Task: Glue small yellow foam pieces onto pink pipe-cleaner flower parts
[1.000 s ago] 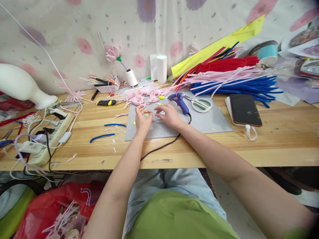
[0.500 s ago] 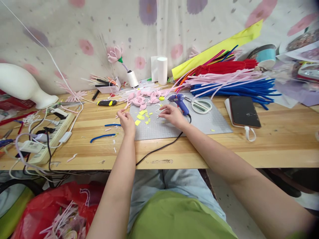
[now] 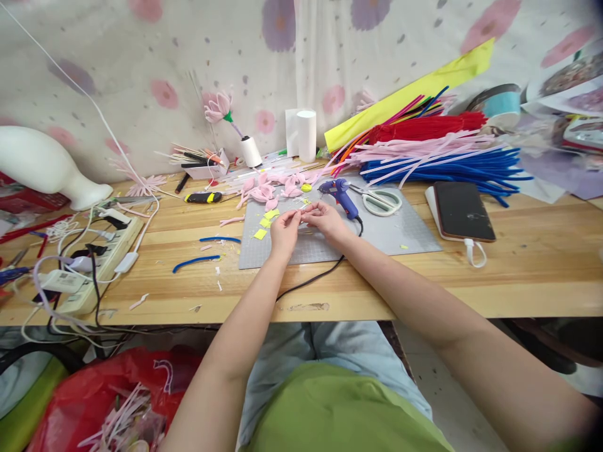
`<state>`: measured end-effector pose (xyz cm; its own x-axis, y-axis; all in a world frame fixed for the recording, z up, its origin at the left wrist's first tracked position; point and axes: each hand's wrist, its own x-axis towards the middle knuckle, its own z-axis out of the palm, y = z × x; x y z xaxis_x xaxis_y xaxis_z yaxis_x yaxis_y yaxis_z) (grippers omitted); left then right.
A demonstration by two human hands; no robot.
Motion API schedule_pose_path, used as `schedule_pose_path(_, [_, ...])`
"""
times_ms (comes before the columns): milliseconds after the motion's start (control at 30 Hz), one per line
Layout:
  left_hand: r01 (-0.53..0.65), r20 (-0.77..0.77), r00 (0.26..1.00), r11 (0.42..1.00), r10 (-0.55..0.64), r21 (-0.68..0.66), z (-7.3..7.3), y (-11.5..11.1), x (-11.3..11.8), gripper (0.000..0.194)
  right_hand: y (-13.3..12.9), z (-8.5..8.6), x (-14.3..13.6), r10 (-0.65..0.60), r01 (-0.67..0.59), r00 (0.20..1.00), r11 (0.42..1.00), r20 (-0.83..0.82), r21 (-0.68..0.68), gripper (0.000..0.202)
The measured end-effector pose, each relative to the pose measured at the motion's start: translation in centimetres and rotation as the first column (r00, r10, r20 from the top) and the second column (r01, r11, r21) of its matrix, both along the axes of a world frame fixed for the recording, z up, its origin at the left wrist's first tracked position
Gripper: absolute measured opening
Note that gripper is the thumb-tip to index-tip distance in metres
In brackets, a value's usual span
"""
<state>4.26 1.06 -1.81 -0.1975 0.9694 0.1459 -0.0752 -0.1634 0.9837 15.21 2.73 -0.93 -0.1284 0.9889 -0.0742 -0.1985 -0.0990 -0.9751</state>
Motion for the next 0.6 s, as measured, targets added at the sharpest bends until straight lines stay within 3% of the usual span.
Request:
schedule_pose_path(167, [-0.041,0.136,0.990,0.997,0.049,-0.059,0.6,-0.3,-0.4,0.012,-0.1,1.5,0.5,0.096,-0.099,0.993,0.994,0.066,0.036,0.044])
schedule_pose_path(300, [-0.113,0.154,0.979,0.984,0.133,-0.135,1.3,-0.7,-2.3,0.016,0.1,4.4,5.3,0.302,-0.347,0.899,0.933,0.318,0.096,0.038])
schedule_pose_path(367, [-0.129,0.137,0.979,0.978,0.152,-0.166,1.5,-0.7,-3.5,0.019,0.7,5.0,8.2,0.297,-0.367,0.830,0.928,0.472,0.062,0.034])
schedule_pose_path(433, [-0.143,0.096,0.982,0.974,0.162,-0.174,1.4,-0.6,-4.4,0.020,1.5,4.6,10.0,0.049,-0.140,0.776,0.985,0.628,0.097,0.039])
schedule_pose_path(500, [-0.153,0.028,0.987,0.974,0.160,-0.169,1.0,-0.4,-5.0,0.019,2.5,3.2,10.4,-0.274,0.124,0.631,0.959,0.726,0.255,0.043])
schedule_pose_path(533, [-0.153,-0.013,0.988,0.975,0.153,-0.162,0.7,-0.3,-5.1,0.019,3.0,2.4,10.1,-0.374,0.178,0.568,0.925,0.733,0.335,0.046])
schedule_pose_path(600, [-0.147,-0.103,0.986,0.978,0.132,-0.146,0.1,-0.1,-5.3,0.018,3.9,0.8,8.9,-0.439,0.137,0.506,0.891,0.742,0.433,0.047])
